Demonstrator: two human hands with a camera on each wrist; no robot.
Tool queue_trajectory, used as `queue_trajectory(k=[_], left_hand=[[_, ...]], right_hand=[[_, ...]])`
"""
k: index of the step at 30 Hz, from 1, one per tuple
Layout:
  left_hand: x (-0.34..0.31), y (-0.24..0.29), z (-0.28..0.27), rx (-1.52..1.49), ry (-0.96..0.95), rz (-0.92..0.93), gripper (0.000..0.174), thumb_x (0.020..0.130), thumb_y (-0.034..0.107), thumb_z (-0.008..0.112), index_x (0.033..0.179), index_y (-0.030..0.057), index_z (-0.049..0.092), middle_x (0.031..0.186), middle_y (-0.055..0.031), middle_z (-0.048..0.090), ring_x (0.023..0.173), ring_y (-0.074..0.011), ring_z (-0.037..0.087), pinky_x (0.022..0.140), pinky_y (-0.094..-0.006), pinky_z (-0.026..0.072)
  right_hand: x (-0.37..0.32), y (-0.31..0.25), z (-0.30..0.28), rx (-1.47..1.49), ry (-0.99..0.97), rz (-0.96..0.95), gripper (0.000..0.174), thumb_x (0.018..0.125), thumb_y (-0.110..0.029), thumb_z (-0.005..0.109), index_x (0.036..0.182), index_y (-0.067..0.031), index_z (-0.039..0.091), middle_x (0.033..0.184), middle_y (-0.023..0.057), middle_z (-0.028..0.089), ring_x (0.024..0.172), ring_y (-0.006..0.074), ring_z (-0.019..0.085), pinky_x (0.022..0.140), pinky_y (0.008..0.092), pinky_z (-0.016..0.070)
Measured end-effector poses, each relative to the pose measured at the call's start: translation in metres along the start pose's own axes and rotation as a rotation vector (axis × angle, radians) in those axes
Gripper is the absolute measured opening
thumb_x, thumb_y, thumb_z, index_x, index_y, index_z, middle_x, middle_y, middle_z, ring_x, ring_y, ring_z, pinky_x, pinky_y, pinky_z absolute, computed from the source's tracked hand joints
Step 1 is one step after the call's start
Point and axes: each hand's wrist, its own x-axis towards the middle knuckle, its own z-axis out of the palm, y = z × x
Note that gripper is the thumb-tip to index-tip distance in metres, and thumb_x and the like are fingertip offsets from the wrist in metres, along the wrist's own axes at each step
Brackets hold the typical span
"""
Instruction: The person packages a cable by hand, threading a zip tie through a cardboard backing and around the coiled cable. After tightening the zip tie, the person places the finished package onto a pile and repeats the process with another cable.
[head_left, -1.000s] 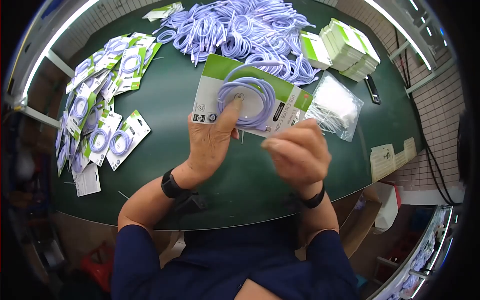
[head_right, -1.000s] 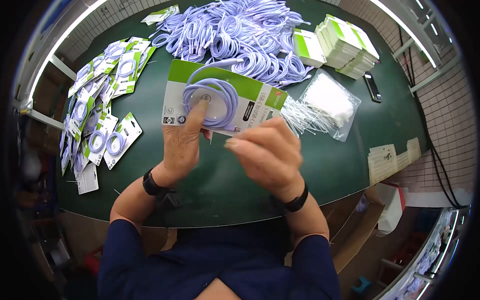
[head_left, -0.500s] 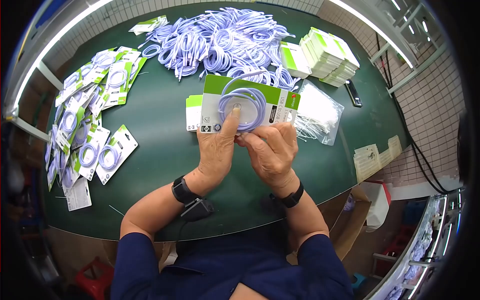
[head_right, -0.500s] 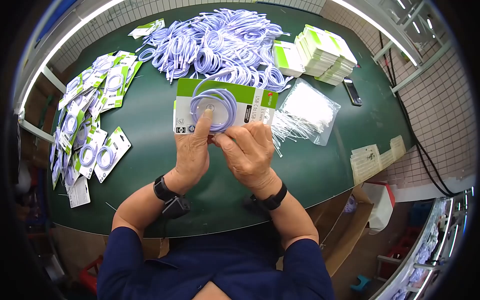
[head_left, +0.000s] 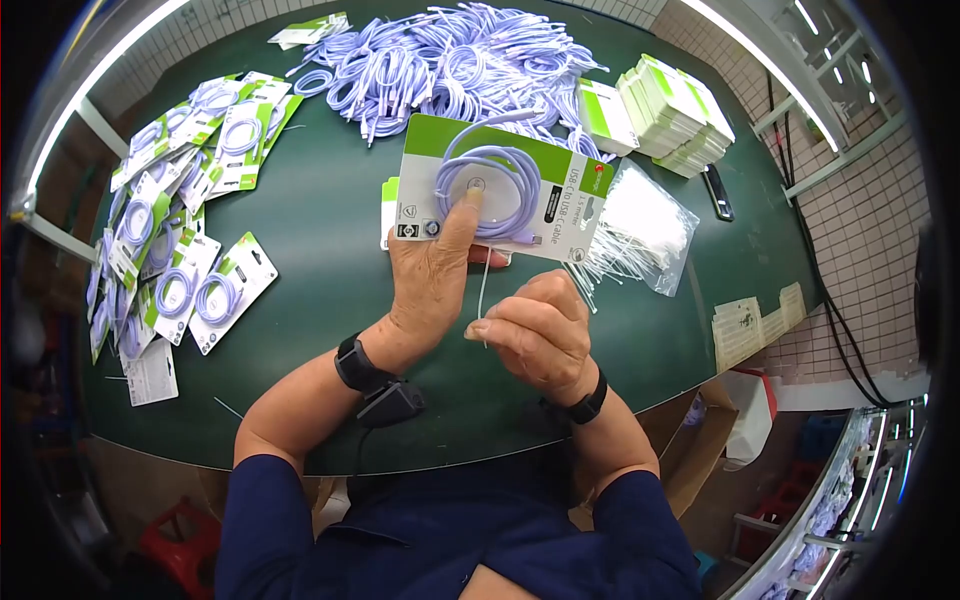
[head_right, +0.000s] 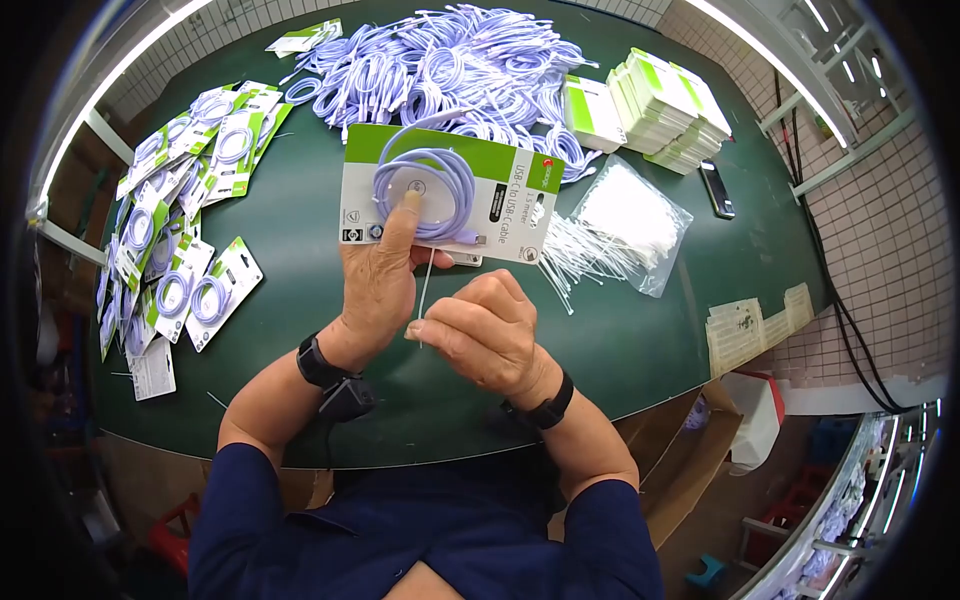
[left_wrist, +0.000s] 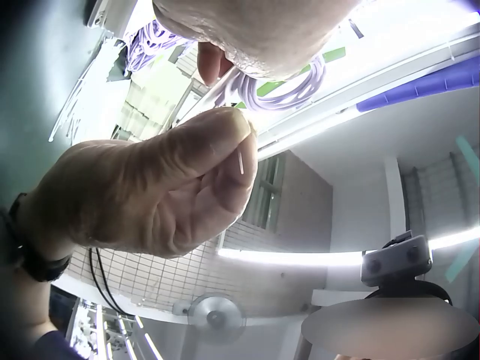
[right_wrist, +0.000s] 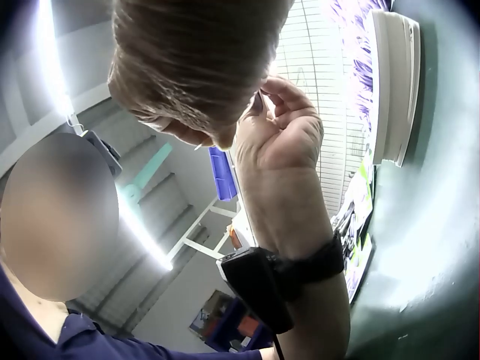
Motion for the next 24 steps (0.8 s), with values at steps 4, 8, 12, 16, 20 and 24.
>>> queue_trajectory(k=[4,8,12,16,20,24], left_hand=[[-0.004,-0.002,-0.001,0.032,-0.013,-0.012,0.025,0.105,0.018,0.067,0.120,-0.0020,0.065,0.102,-0.0082,0.074,0.077,-0.0126,0.073,0.057,-0.0253,0.0606],[-0.011,-0.014,-0.002,0.069,-0.020,0.027,0.022,0.102,0.015,0.070,0.118,0.0004,0.067,0.102,-0.0052,0.073,0.081,-0.0094,0.070,0.062,-0.0255,0.0583],[-0.016,-0.022,-0.003,0.128,-0.037,0.101,0.020,0.100,0.013,0.072,0.117,0.0018,0.067,0.102,-0.0030,0.072,0.085,-0.0080,0.068,0.067,-0.0261,0.0565],[-0.013,-0.021,-0.003,0.142,-0.053,0.103,0.020,0.100,0.011,0.072,0.116,0.0016,0.067,0.102,-0.0024,0.072,0.088,-0.0080,0.068,0.070,-0.0262,0.0562],[-0.008,-0.022,-0.005,0.140,-0.063,0.104,0.021,0.099,0.011,0.072,0.117,0.0008,0.066,0.104,-0.0031,0.072,0.089,-0.0085,0.068,0.071,-0.0265,0.0570],[-0.007,-0.018,0.001,0.097,-0.072,0.126,0.026,0.099,0.009,0.071,0.121,-0.0009,0.065,0.107,-0.0056,0.073,0.092,-0.0106,0.070,0.074,-0.0268,0.0588]], right_hand=[[-0.002,0.006,0.001,-0.072,0.014,0.041,0.032,0.072,0.002,0.087,0.100,-0.0109,0.078,0.096,0.0013,0.071,0.077,0.0208,0.061,0.064,0.0329,0.0495],[-0.012,0.017,-0.003,-0.211,0.032,0.066,0.035,0.070,0.001,0.086,0.102,-0.0119,0.079,0.097,0.0019,0.071,0.077,0.0202,0.062,0.063,0.0317,0.0508],[-0.016,0.020,-0.003,-0.260,0.053,0.068,0.037,0.069,-0.002,0.085,0.104,-0.0131,0.079,0.098,0.0017,0.072,0.076,0.0191,0.063,0.062,0.0308,0.0515],[-0.016,0.017,0.000,-0.236,0.093,0.120,0.042,0.068,0.002,0.092,0.105,-0.0133,0.078,0.098,0.0038,0.071,0.076,0.0195,0.064,0.061,0.0305,0.0504],[-0.017,0.016,0.002,-0.227,0.101,0.139,0.041,0.068,0.001,0.092,0.105,-0.0124,0.079,0.098,0.0036,0.072,0.078,0.0199,0.065,0.063,0.0304,0.0521],[-0.016,0.015,0.002,-0.236,0.099,0.123,0.039,0.068,-0.001,0.092,0.103,-0.0114,0.080,0.099,0.0034,0.072,0.081,0.0205,0.067,0.065,0.0309,0.0538]])
